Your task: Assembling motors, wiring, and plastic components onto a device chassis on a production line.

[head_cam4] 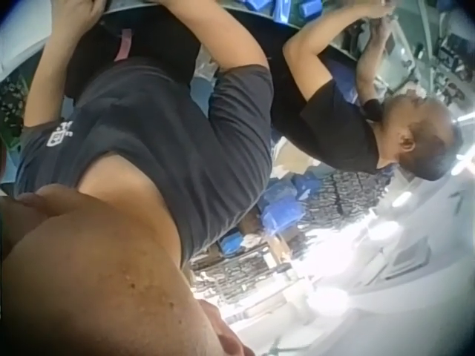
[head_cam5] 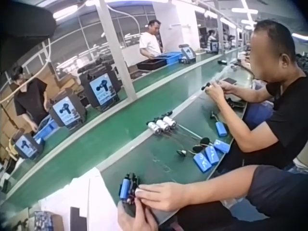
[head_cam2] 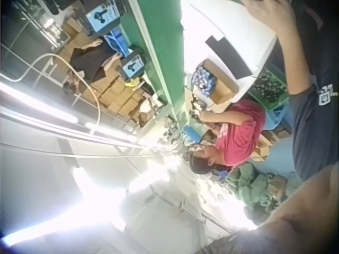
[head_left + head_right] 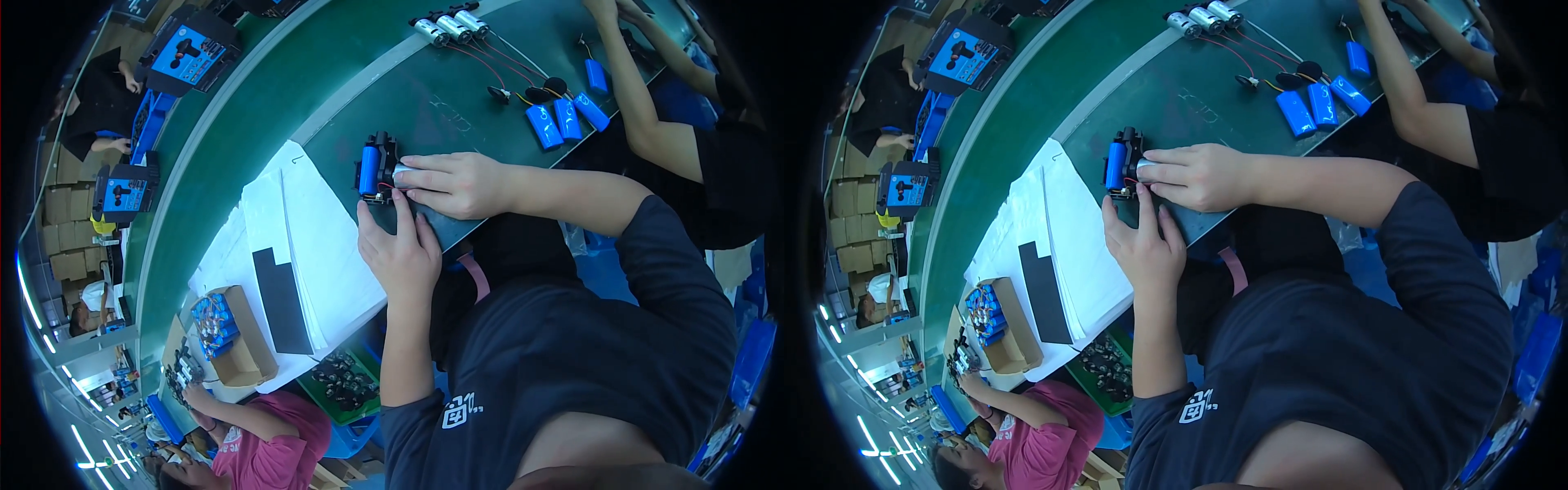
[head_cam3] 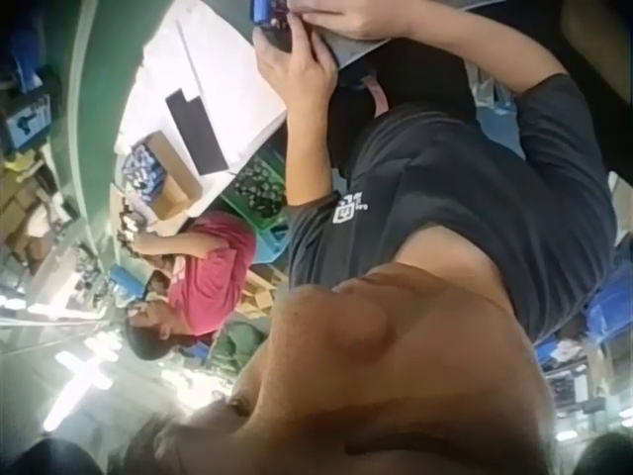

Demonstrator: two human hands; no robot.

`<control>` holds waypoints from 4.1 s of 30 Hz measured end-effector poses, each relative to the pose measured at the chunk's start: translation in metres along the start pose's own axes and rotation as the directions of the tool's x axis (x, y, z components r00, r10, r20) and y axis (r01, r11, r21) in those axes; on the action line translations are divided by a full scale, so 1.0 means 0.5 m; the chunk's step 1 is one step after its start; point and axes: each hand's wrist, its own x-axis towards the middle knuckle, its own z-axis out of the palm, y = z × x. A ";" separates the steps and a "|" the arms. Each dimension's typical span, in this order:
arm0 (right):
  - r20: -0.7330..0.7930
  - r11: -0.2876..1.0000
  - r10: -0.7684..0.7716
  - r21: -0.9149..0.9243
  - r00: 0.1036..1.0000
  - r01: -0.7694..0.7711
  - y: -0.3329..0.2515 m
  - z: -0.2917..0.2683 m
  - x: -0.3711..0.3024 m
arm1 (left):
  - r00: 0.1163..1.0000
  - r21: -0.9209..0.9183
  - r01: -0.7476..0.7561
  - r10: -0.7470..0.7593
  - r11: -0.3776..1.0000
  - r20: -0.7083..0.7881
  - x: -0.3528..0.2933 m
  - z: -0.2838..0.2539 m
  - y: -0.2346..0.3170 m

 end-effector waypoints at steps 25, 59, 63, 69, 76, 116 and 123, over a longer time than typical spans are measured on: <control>0.063 0.850 0.346 0.401 0.936 -0.342 -0.025 -0.021 -0.001 | 0.989 -0.129 0.046 -0.027 0.991 0.144 -0.002 -0.030 0.009; 0.365 0.586 0.419 0.591 0.831 -0.555 0.027 -0.053 -0.013 | 0.978 -0.291 0.129 -0.074 0.948 0.193 0.022 -0.041 0.019; 0.364 0.622 0.416 0.554 0.833 -0.553 -0.001 -0.055 -0.007 | 0.996 -0.240 0.090 -0.086 0.967 0.025 0.038 -0.015 -0.004; 0.174 0.821 0.419 0.345 0.891 -0.454 -0.048 -0.036 0.017 | 0.996 -0.174 0.059 -0.069 0.983 -0.054 0.045 0.003 -0.013; 0.176 0.828 0.477 0.238 0.861 -0.508 -0.072 -0.022 0.021 | 0.994 -0.200 0.089 -0.099 0.976 -0.041 0.038 0.005 -0.010; 0.216 0.483 0.876 -0.434 0.432 -0.761 0.430 0.275 0.356 | 0.933 -0.364 0.331 -0.360 0.871 -0.015 0.171 0.047 -0.244; 0.238 0.752 0.596 -0.500 0.767 -0.430 0.386 0.223 0.443 | 0.917 -0.044 0.395 -0.397 0.918 -0.041 0.194 0.064 -0.247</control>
